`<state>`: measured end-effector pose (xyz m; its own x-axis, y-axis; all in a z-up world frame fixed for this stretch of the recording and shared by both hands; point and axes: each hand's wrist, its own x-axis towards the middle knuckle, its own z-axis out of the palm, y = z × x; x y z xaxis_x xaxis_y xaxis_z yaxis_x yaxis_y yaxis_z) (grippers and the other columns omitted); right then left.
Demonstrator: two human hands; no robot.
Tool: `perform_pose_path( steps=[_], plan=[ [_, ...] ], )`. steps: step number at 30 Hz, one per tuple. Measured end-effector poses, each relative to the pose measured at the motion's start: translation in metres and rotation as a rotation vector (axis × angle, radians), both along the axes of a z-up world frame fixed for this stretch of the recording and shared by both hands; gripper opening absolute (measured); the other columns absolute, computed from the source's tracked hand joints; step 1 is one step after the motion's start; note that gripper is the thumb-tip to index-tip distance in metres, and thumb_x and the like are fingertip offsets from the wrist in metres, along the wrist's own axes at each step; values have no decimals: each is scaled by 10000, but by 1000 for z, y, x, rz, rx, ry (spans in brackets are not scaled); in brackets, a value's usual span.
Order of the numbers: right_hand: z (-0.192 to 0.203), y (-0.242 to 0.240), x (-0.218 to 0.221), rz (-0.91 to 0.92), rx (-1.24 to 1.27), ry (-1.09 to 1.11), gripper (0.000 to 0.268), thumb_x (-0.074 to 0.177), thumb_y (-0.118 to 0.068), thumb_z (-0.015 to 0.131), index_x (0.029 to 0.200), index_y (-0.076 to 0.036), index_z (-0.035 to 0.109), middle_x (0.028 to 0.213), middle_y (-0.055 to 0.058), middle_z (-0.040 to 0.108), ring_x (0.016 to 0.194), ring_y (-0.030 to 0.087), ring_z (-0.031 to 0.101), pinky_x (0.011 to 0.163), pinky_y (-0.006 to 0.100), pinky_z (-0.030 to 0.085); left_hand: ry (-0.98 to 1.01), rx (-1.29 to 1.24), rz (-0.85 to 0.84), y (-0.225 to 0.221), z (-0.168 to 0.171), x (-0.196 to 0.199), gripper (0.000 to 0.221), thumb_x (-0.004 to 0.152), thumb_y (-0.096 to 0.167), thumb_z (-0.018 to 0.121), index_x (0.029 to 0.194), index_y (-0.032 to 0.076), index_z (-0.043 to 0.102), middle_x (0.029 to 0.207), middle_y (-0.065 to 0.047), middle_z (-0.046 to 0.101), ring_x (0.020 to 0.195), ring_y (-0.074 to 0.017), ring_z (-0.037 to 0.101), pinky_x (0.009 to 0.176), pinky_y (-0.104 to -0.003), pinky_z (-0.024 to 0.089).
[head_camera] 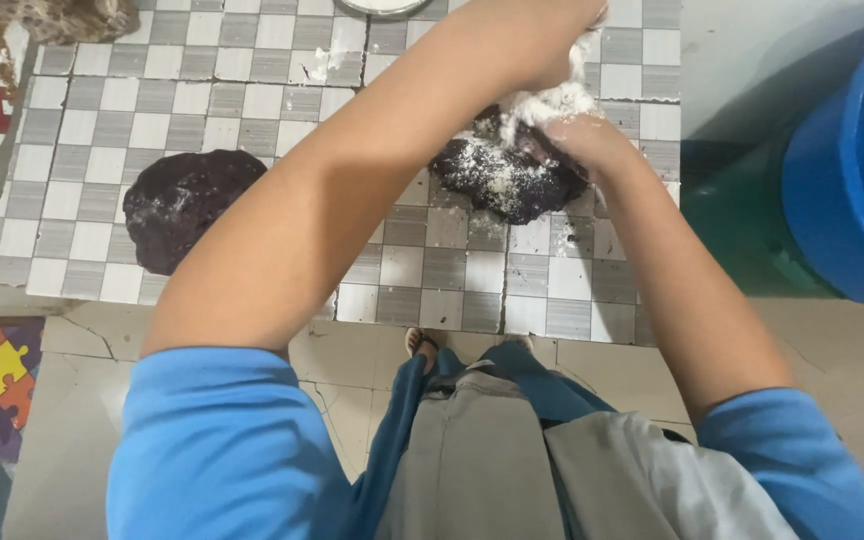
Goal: The person is kneading a dark-colored dough on a tiled surface, periodically adding flour from a bowl to adjust the consistency.
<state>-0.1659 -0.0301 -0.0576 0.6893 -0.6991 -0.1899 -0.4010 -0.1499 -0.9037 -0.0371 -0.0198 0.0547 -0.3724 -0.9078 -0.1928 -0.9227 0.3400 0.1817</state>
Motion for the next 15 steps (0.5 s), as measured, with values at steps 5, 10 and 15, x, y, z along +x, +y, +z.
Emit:
perform_pose_path(
  steps=[5,10,15],
  plan=[
    [12,13,7,-376,303,360,465,899,-498,404,1109,-119,572,1228,92,576,1175,228,510,1037,357,407,181,-49,-52,-10,-13,-2,229,794,-9,516,986,112,545,877,-99,607,710,-266,561,558,-400,410],
    [-68,-51,-26,170,15,58,428,821,-185,465,1222,-37,490,1236,132,512,1136,249,505,957,371,439,188,-128,-77,3,-6,-5,112,829,96,625,896,92,535,713,-61,567,554,-216,511,452,-376,363],
    [-14,-18,-39,48,92,-241,974,696,-415,643,1440,-65,120,1440,187,366,1317,291,396,1076,410,356,140,-144,-142,3,-17,6,327,789,40,554,595,134,308,509,-15,273,502,-211,278,460,-372,218]
  ],
)
